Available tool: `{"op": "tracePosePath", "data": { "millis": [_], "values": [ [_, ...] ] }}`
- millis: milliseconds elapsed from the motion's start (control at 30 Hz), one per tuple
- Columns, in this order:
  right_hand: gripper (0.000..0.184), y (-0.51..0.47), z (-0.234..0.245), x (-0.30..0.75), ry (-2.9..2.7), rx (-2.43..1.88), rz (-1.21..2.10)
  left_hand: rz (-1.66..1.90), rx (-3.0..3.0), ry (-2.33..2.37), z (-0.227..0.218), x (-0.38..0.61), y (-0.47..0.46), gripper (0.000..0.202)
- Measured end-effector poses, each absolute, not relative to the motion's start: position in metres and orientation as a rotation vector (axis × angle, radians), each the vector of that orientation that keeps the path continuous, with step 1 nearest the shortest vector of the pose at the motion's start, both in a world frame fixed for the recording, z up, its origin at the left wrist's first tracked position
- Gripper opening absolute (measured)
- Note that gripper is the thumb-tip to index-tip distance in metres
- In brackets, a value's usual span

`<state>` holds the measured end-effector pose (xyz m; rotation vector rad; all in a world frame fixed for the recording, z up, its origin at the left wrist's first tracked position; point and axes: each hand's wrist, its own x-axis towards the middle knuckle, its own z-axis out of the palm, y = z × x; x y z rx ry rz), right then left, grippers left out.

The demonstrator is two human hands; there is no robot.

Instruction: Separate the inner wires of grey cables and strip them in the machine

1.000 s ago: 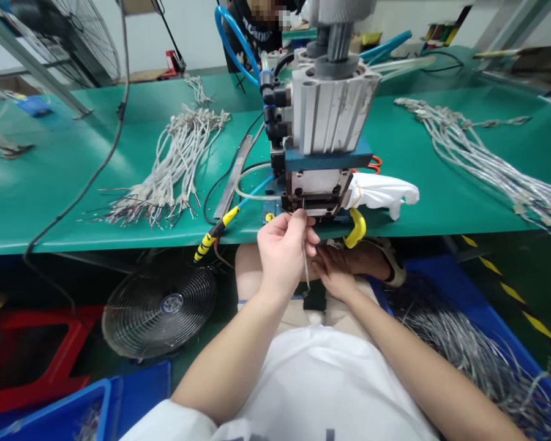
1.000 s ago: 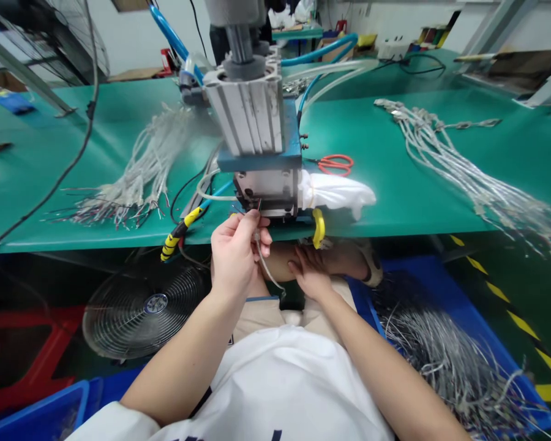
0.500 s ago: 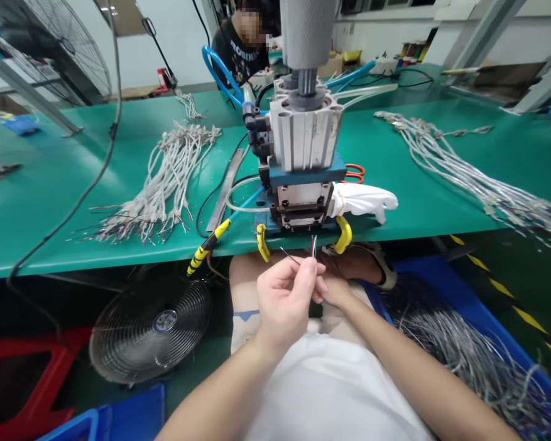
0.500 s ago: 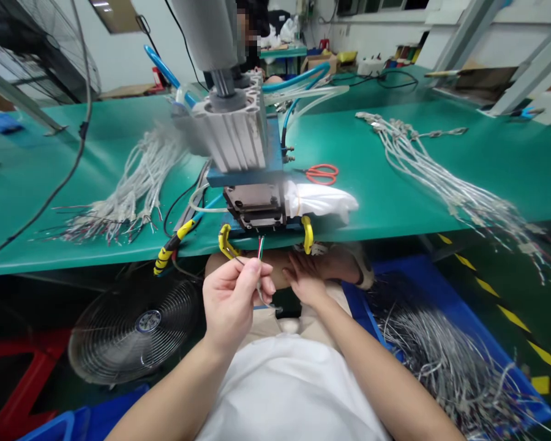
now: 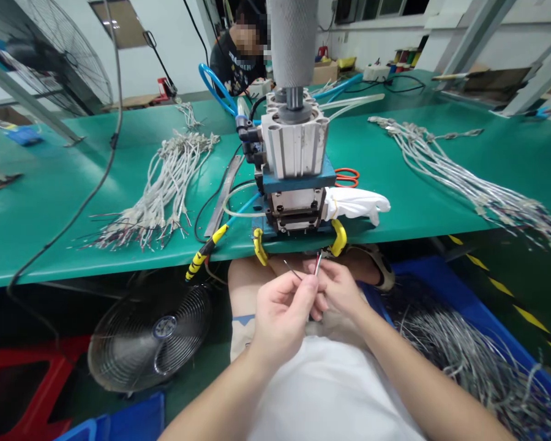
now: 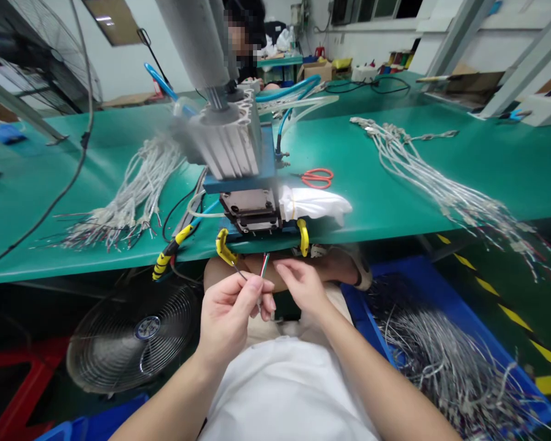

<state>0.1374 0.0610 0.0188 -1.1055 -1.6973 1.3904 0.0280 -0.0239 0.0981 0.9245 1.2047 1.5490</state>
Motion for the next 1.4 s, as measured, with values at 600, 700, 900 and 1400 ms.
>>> {"op": "tracePosePath", "data": {
  "millis": [600,700,900,1400],
  "values": [
    [0.015,0.018,0.095,0.158,-1.249,-0.765,1.449,1.605,1.091,1.393,0.093,0.035,-0.034,0.009],
    [0.015,0.019,0.099,0.159,-1.307,-0.806,1.393,1.647,1.325,1.424,0.089,0.035,-0.033,0.010],
    [0.015,0.020,0.102,0.158,-1.348,-0.823,1.324,1.568,1.454,1.391,0.094,0.031,-0.032,0.019],
    [0.013,0.024,0.103,0.159,-1.303,-0.772,1.461,1.389,1.364,1.381,0.101,0.027,-0.030,0.017]
  ]
}}
